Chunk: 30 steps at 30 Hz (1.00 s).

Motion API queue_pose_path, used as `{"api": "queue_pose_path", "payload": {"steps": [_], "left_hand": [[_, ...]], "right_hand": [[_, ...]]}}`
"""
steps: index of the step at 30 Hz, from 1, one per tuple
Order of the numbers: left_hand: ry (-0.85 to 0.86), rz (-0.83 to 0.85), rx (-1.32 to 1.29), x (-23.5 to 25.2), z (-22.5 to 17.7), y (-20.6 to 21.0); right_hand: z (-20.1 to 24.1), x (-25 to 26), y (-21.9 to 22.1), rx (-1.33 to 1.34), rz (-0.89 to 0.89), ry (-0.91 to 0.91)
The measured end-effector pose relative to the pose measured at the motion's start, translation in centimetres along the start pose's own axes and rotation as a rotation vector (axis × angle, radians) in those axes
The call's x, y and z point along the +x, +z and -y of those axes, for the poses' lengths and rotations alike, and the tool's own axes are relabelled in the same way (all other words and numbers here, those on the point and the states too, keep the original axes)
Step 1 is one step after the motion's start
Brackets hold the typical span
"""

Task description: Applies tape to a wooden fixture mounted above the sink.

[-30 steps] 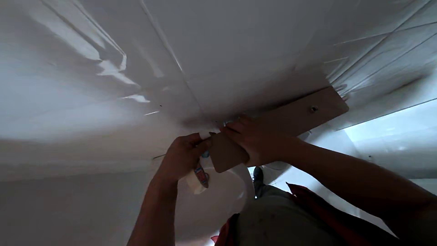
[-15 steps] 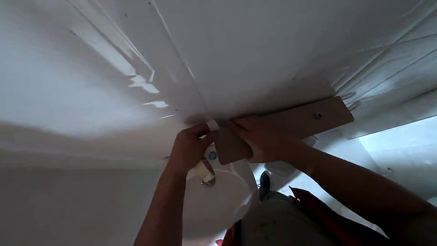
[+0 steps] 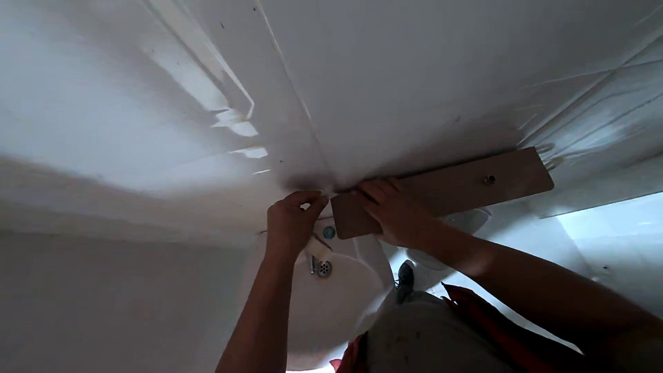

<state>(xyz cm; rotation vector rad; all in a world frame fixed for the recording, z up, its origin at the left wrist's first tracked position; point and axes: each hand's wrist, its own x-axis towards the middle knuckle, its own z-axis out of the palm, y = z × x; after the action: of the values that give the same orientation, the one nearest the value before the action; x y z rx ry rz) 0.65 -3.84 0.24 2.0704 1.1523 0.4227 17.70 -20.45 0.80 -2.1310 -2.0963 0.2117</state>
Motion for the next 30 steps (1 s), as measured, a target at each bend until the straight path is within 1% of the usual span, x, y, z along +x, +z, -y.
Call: {"api": "queue_pose_path", "payload": {"steps": [1,2,3,4,6,8,10,11,13,14,15,17,19,21,23,25,26,28,30], "left_hand": [[-0.017,0.015,-0.024,0.1,0.4,0.0],[-0.032,0.031,-0.059,0.2,0.8,0.0],[-0.052,0.046,-0.095,0.2,1.2,0.0],[-0.076,0.055,-0.132,0.2,1.6,0.0],[-0.124,0.042,-0.215,0.1,2.3,0.0],[-0.165,0.008,-0.276,-0.3,3.1,0.1],[-0.213,-0.015,-0.360,-1.0,3.7,0.0],[-0.237,-0.020,-0.411,-1.5,3.8,0.0],[-0.307,-0.029,-0.443,-2.7,3.5,-0.1],[-0.352,-0.021,-0.408,-3.5,3.1,-0.3],[-0.390,-0.009,-0.362,-4.2,2.7,-0.4],[-0.433,-0.007,-0.321,-5.4,2.8,-0.1],[-0.455,-0.014,-0.342,-6.5,3.3,0.7],[-0.493,0.000,-0.436,-7.6,3.4,1.5],[-0.488,0.064,-0.633,-8.8,3.9,2.2],[-0.420,0.162,-0.773,-9.9,5.0,2.8],[-0.376,0.195,-0.811,-10.4,5.4,3.1],[-0.305,0.230,-0.793,-11.3,5.7,3.3],[-0.240,0.238,-0.727,-12.2,5.4,3.3]], "right_hand": [[-1.6,0.9,2.6,-0.027,-0.067,-0.057],[-2.5,1.4,4.3,-0.031,-0.117,-0.091],[-2.5,1.4,4.6,-0.040,-0.125,-0.097],[-1.8,0.9,3.8,-0.052,-0.105,-0.084],[0.8,-0.7,0.7,-0.072,0.005,-0.014],[1.2,-1.0,0.2,-0.066,0.024,-0.011],[1.2,-2.0,0.3,0.019,0.049,-0.030],[1.9,-3.3,-0.5,0.093,0.138,0.005],[4.4,-5.0,-5.2,0.265,0.601,0.192],[4.9,-5.1,-6.1,0.351,0.744,0.264],[4.8,-5.3,-6.1,0.398,0.796,0.305],[4.4,-6.0,-5.0,0.428,0.776,0.339],[4.2,-6.2,-4.4,0.439,0.757,0.356],[4.0,-6.6,-3.6,0.435,0.791,0.417],[3.5,-8.1,-1.9,0.462,0.821,0.544],[2.7,-10.6,1.1,0.515,0.815,0.712],[2.4,-11.2,1.9,0.520,0.821,0.750],[2.0,-11.9,3.3,0.511,0.841,0.787],[1.9,-12.2,4.1,0.488,0.813,0.777]]}}
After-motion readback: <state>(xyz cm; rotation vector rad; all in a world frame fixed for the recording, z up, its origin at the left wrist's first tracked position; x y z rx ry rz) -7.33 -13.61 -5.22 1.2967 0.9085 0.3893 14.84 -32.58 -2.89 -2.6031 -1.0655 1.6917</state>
